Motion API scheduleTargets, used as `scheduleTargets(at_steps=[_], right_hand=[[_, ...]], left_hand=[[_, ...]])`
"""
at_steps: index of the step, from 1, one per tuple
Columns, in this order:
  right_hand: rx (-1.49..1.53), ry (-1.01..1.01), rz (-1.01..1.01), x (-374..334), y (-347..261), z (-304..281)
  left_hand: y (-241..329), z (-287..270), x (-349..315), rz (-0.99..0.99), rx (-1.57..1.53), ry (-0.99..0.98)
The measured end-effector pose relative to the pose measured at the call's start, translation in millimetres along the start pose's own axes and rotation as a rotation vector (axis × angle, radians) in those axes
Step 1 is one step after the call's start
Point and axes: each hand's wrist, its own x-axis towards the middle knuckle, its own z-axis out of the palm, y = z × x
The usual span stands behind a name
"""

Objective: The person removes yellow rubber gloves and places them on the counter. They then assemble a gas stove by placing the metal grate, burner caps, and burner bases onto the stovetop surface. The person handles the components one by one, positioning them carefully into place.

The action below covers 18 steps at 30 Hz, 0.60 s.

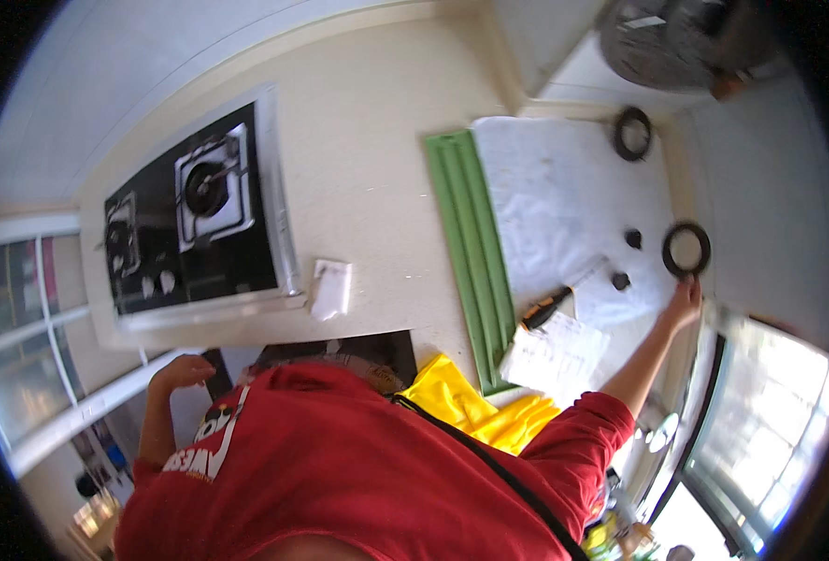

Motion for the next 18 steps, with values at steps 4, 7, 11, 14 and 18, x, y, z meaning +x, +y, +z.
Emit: scheduleTargets(at_steps=[4, 7, 11, 14, 18], right_hand=[[0.434, -0.104, 0.046, -79.2, -160.9, 22.5], [0.790, -0.438, 0.176, -145.3, -244.4, 28.7], [1.033, -0.828, 0.318, -233.8, -324.5, 59.0], [1.152, -1.067, 0.370, -296.4, -375.3, 74.7], [1.187, -1.194, 0.356, -363.0, -428.6, 81.5]], left_hand=[[101.2, -42.4, -36.1, 0.373, -0.086, 0.377], [198.6, -56.5, -64.4, 0.874, -0.090, 0.792], [269.2, -65.9, -97.5, 1.350, 0.185, 1.070], [282.9, -68.3, -111.0, 1.534, 0.260, 1.100], [266.7, -74.9, -130.4, 1.596, 0.246, 1.187]])
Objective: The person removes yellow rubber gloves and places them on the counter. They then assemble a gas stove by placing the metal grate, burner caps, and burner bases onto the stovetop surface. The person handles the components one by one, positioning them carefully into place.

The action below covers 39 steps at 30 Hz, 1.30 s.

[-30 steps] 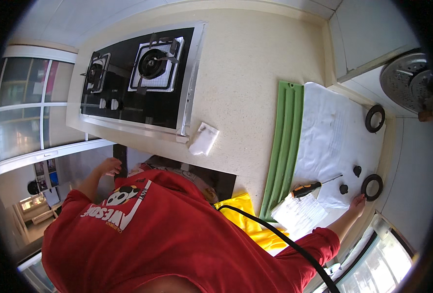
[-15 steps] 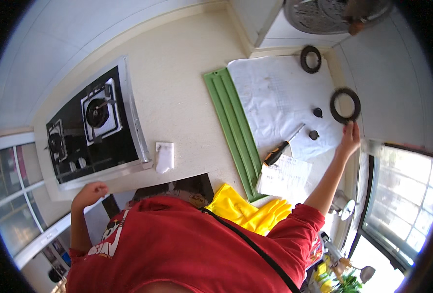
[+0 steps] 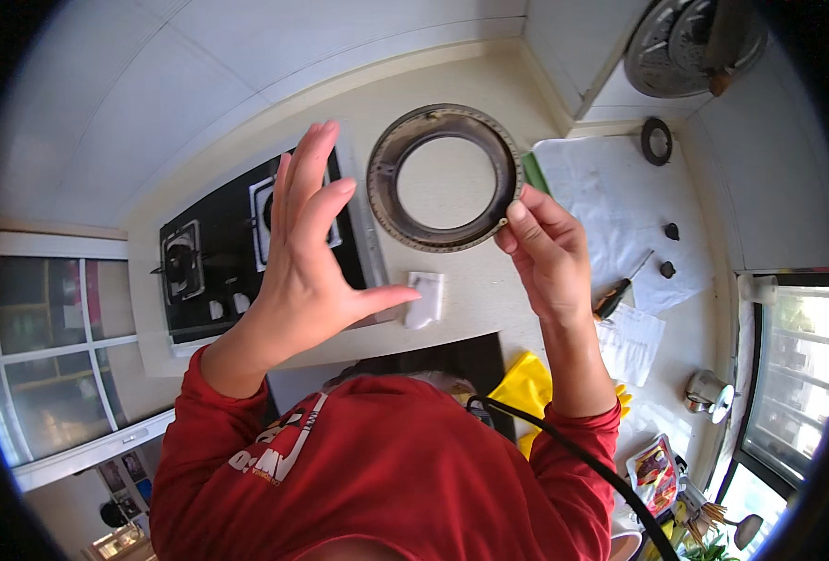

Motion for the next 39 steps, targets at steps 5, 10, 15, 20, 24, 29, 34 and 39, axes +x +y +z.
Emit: scheduleTargets(at_steps=[5, 10, 15, 20, 24, 29, 34, 39], right_hand=[[-0.012, -0.065, 0.079, 0.0, 31.4, 61.9], [-0.067, -0.078, 0.095, 0.0, 51.8, 102.6], [-0.205, -0.081, 0.117, -1.0, 49.1, 131.9], [-0.182, -0.221, 0.013, -8.3, 39.4, 158.6], [-0.360, -0.128, -0.084, -7.7, 38.0, 162.5], [-0.484, -0.202, -0.226, 1.7, 53.2, 167.5], [-0.490, -0.400, -0.183, 4.0, 65.7, 187.9], [-0.342, -0.457, -0.116, 6.5, 69.3, 194.1]], left_hand=[[-11.3, -38.2, -24.5, -0.069, 0.121, 0.014], [-27.6, -62.9, -54.7, -0.134, 0.128, 0.048], [-46.8, -72.0, -77.7, -0.207, -0.191, 0.172], [-66.5, -69.3, -103.8, -0.611, -1.414, 0.002], [-51.9, -68.7, -104.3, -0.638, -2.009, -0.079], [-53.4, -70.5, -101.7, -0.477, -2.064, -0.011], [-68.2, -75.6, -107.6, -0.334, -1.976, -0.029], [-79.5, -73.9, -116.5, -0.138, -1.987, -0.060]])
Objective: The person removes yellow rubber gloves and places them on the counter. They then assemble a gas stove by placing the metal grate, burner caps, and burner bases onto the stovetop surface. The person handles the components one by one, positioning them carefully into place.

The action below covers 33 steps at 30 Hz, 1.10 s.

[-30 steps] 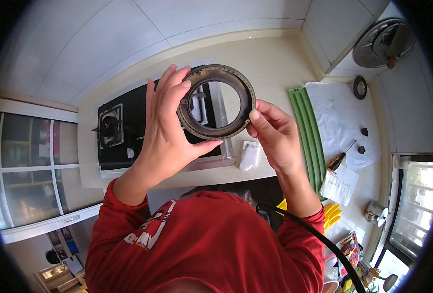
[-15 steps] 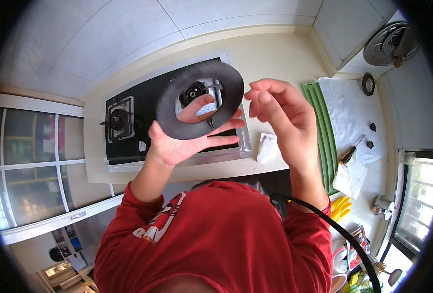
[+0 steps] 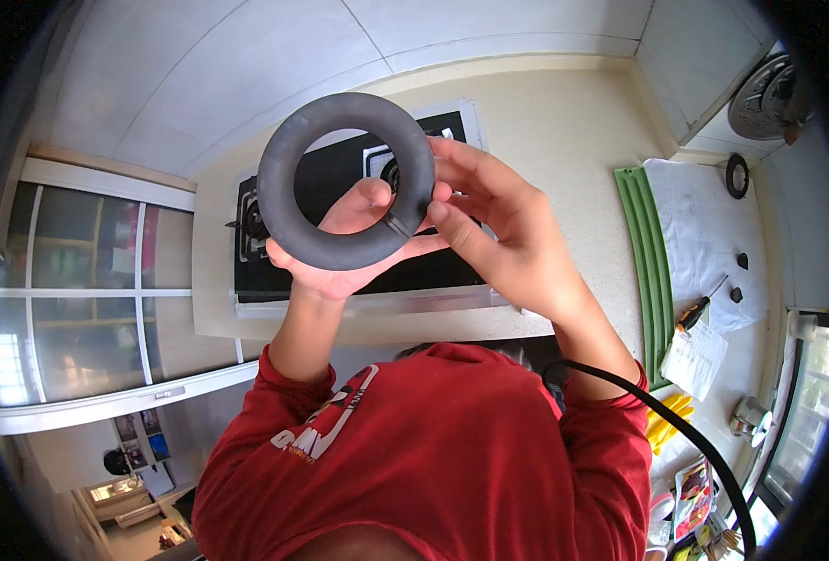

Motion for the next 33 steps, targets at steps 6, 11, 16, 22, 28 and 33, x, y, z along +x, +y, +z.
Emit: scheduleTargets(at_steps=[6, 11, 16, 22, 28, 33], right_hand=[[0.023, -0.048, 0.044, 2.1, -6.2, -0.9], [0.045, -0.125, 0.182, -1.1, 0.1, -14.1], [0.611, -0.404, 0.438, -4.2, 7.8, -25.1], [0.796, -0.479, 0.438, -9.8, 37.1, -26.0], [1.009, -0.571, 0.509, -6.5, 58.7, -18.0], [1.124, -0.687, 0.529, -1.0, 85.6, -1.5]], left_hand=[[6.4, 4.3, -7.8, -0.021, 0.098, 0.075], [16.5, 15.9, -7.6, 0.068, 0.845, 0.308], [18.2, 40.5, -0.9, 0.109, 1.803, 0.310], [7.6, 41.3, -10.9, 0.164, 1.795, 0.293], [2.9, 38.1, -25.4, 0.268, 1.854, 0.290], [12.7, 38.2, -48.0, 0.226, 1.923, 0.298]])
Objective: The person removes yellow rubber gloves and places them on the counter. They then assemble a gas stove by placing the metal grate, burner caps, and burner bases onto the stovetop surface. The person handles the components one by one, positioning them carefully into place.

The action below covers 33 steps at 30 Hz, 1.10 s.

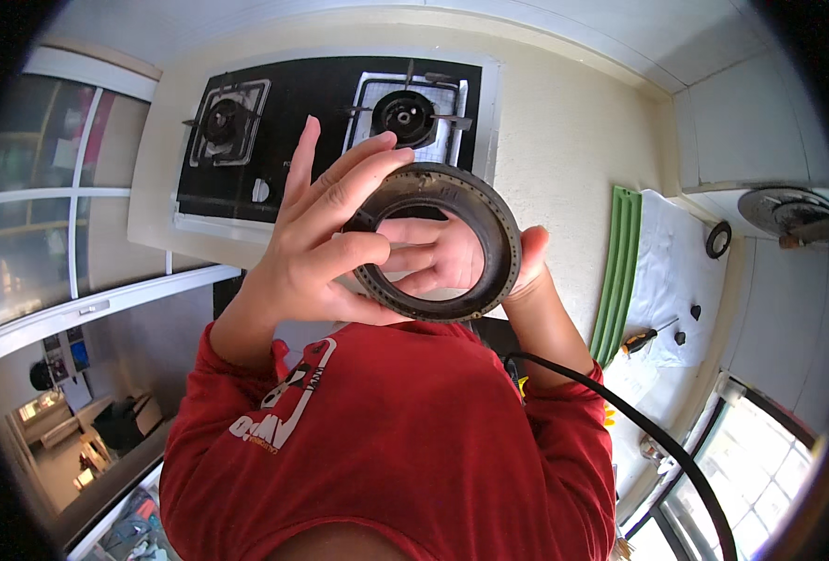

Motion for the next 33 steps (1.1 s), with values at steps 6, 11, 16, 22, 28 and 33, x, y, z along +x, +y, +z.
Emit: scheduleTargets(at_steps=[6, 11, 16, 22, 28, 33], right_hand=[[0.117, -0.120, 0.014, 29.6, 23.9, -25.9], [0.180, -0.009, 0.097, 54.5, 33.1, -40.6], [0.152, 0.171, 0.084, 37.7, 28.2, -64.6], [-0.167, 0.656, 0.017, -7.1, -1.2, -69.2], [-0.621, 0.931, 0.157, 33.8, -48.4, -90.9], [-1.234, 1.020, 0.237, 71.3, -70.2, -111.2]], left_hand=[[-15.0, -16.6, -22.6, -0.063, 0.038, -0.021], [-34.0, -35.5, -39.3, -0.173, -0.015, -0.106], [-64.0, -62.9, -73.4, -0.340, -0.102, 0.033], [-111.6, -54.5, -157.7, -0.653, -0.209, 0.186], [-128.9, -40.3, -190.1, -0.792, -0.242, 0.200], [-141.2, -36.9, -197.6, -0.817, -0.268, 0.181]])
